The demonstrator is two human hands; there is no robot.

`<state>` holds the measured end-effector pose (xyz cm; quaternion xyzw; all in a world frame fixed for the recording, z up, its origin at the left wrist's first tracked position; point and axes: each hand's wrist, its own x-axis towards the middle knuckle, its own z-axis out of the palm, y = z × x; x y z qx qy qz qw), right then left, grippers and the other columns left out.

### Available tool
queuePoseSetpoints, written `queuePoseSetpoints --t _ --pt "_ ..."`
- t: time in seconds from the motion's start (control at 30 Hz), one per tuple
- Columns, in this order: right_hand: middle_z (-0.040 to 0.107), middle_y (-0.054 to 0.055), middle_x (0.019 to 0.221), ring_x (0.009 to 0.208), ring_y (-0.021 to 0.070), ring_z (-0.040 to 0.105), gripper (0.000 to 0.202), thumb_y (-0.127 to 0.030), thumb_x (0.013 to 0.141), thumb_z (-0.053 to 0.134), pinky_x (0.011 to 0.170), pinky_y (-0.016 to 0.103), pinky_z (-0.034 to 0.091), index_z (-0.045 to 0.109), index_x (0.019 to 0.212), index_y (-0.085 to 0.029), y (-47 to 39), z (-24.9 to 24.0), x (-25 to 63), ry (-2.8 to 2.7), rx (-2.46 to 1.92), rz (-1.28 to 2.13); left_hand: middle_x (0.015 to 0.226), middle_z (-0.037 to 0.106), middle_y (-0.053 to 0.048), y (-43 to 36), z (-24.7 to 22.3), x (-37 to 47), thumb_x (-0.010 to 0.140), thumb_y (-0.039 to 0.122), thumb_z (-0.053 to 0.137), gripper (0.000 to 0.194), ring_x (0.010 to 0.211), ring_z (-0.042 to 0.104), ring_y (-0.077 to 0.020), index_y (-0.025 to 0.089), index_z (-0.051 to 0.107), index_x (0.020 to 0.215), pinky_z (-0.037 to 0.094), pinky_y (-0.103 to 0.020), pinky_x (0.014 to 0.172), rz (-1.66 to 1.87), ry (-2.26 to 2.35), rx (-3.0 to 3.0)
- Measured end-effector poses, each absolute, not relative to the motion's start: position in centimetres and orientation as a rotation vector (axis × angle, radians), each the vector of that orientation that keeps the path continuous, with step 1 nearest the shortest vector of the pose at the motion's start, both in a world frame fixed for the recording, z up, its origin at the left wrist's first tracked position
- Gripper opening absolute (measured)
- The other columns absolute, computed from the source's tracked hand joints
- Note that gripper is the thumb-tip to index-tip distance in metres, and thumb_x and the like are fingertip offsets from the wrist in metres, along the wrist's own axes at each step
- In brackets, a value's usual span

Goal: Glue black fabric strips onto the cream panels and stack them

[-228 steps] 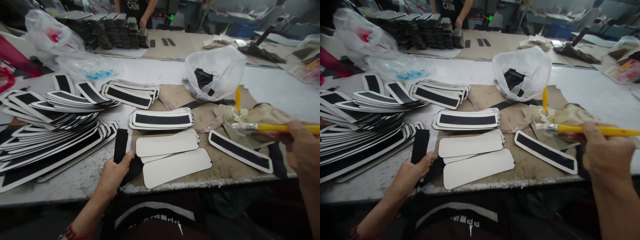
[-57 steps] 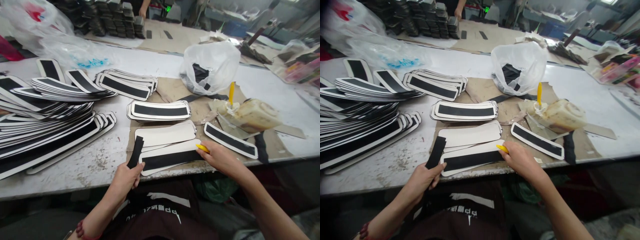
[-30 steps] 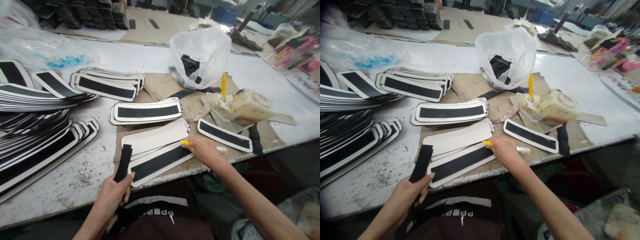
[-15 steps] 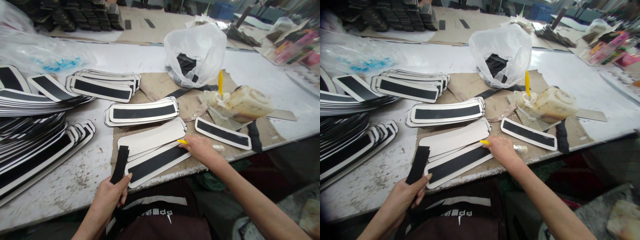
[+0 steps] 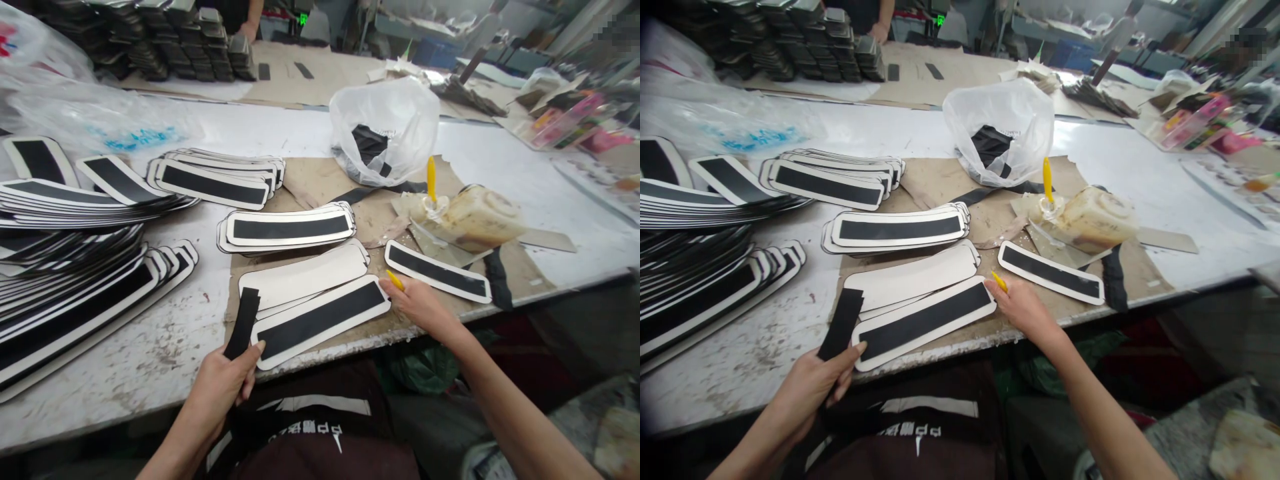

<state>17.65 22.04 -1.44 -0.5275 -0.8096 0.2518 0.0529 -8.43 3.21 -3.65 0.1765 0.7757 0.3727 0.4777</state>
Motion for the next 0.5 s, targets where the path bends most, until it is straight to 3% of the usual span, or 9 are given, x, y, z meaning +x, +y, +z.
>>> queuePoseSetpoints --t 0.1,0.27,0.5 --pt "0.037 -0.004 0.051 0.049 0.0097 0.031 0.045 -0.056 0.082 0.045 0.049 0.024 0.025 0.037 0.057 -0.020 21.4 -1.5 17.0 -2.288 -1.589 1.084 0.028 0.035 0.002 3.0 -3.5 -8.7 0.064 0.056 0.061 0.052 0.031 0.030 -0.0079 0.020 0.037 0.034 0.023 -0.023 0.039 0.948 1.844 0.473" --pt "0.033 -0.007 0.050 0.045 0.0077 0.029 0.047 -0.062 0.073 0.055 0.043 0.022 0.023 0.038 0.061 -0.020 20.0 -1.0 17.6 -1.952 -1.643 1.449 0.035 0.033 0.008 2.1 -2.8 -9.1 0.070 0.048 0.065 0.044 0.036 0.028 -0.0056 0.019 0.038 0.052 0.023 -0.021 0.043 1.147 1.616 0.427" --pt "0.034 -0.008 0.049 0.043 0.0067 0.030 0.045 -0.060 0.072 0.060 0.041 0.020 0.025 0.041 0.067 -0.020 18.1 -0.5 18.1 -1.798 -1.715 1.443 0.039 0.028 0.011 1.6 -2.7 -8.8 0.064 0.047 0.074 0.046 0.036 0.020 -0.0031 0.019 0.038 0.056 0.014 -0.019 0.037 1.265 1.534 0.233"
